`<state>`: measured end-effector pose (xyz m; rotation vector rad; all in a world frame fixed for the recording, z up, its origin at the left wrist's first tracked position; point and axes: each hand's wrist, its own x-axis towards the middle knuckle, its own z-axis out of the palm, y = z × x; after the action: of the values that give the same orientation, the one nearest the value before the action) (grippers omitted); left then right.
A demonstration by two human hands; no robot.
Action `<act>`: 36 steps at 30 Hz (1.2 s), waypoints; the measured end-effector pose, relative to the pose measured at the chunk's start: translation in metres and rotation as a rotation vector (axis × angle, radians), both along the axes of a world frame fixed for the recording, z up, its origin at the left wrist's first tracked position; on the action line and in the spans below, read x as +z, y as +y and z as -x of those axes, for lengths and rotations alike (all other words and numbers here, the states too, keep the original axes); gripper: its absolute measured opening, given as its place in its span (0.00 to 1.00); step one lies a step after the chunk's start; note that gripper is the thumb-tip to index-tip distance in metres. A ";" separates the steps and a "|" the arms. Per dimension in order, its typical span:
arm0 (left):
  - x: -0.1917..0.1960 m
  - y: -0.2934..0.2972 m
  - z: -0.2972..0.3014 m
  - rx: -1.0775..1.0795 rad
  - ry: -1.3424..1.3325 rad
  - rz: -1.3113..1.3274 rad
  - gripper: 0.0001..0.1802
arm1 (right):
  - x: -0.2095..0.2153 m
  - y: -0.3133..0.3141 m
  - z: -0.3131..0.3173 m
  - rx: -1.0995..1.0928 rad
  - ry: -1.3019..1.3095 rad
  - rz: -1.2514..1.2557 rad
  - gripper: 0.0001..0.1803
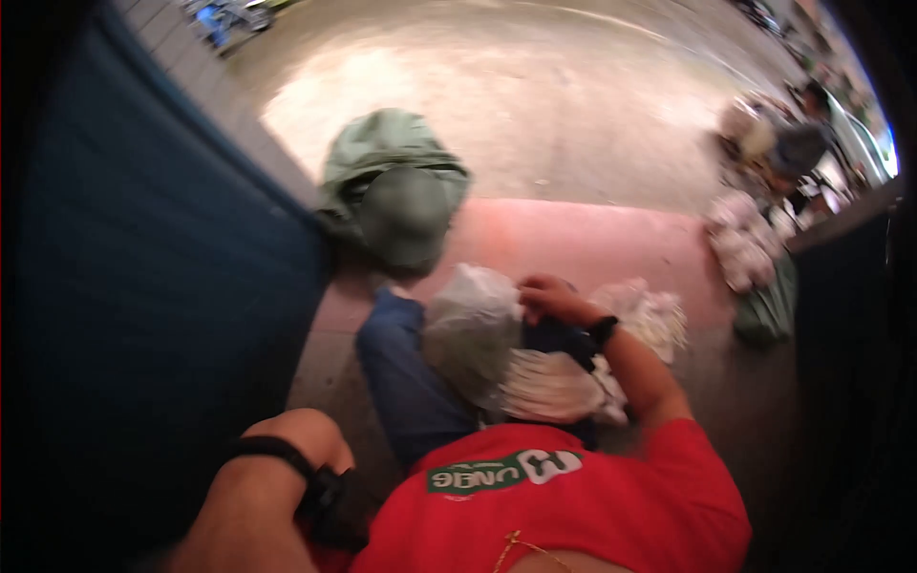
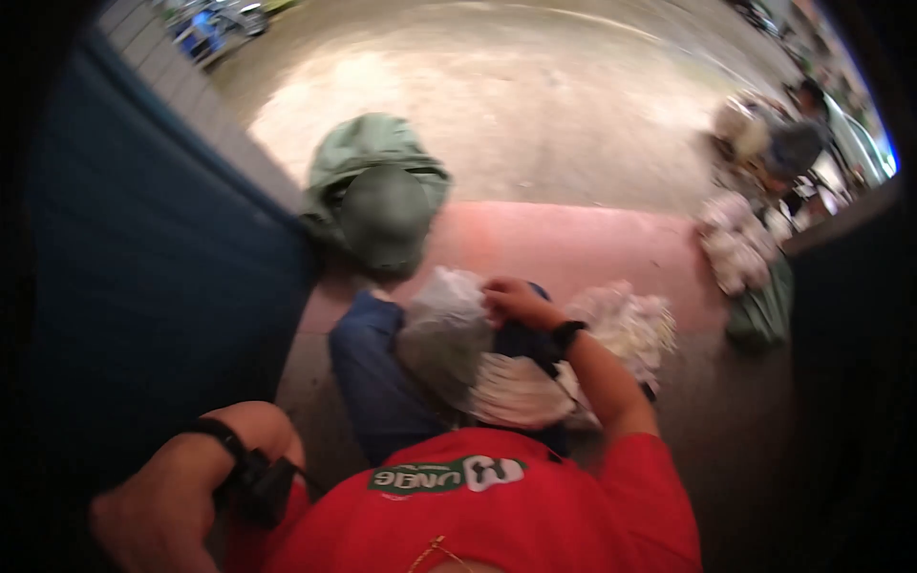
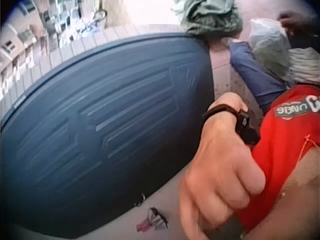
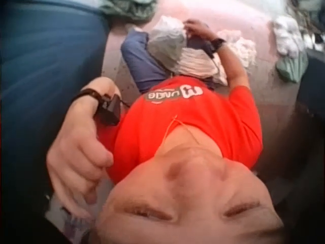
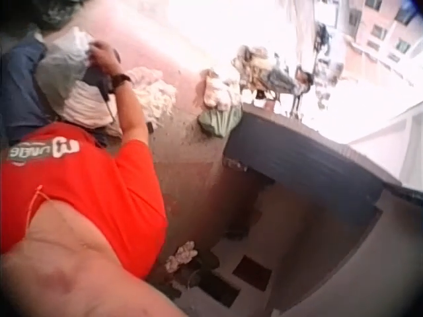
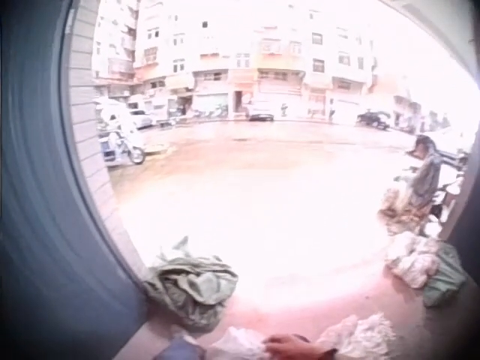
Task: The recorder is lacing up shoes and packing them into bundles in a workshop environment.
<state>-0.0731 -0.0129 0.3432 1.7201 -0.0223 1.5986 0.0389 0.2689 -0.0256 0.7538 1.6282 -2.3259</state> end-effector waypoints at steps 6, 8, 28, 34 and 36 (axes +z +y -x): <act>-0.170 0.026 0.132 1.128 -0.361 0.771 0.02 | -0.020 0.058 0.072 0.061 -0.103 -0.378 0.13; -0.282 0.024 0.163 1.583 -0.229 1.051 0.05 | -0.024 0.062 0.113 0.102 -0.111 -0.410 0.13; -0.432 0.074 0.146 1.102 0.056 1.634 0.09 | -0.213 -0.002 0.395 0.679 0.183 -1.313 0.27; -0.451 0.068 0.162 1.114 -0.081 1.704 0.11 | -0.203 0.015 0.372 0.716 0.697 -1.178 0.20; -0.465 0.064 0.169 1.167 -0.337 1.727 0.18 | -0.191 0.018 0.362 0.753 0.512 -0.889 0.19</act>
<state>-0.2418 0.0515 -0.1215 -0.0647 1.8331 1.5286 -0.3226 0.2872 -0.2168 -0.3931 2.5828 -1.2554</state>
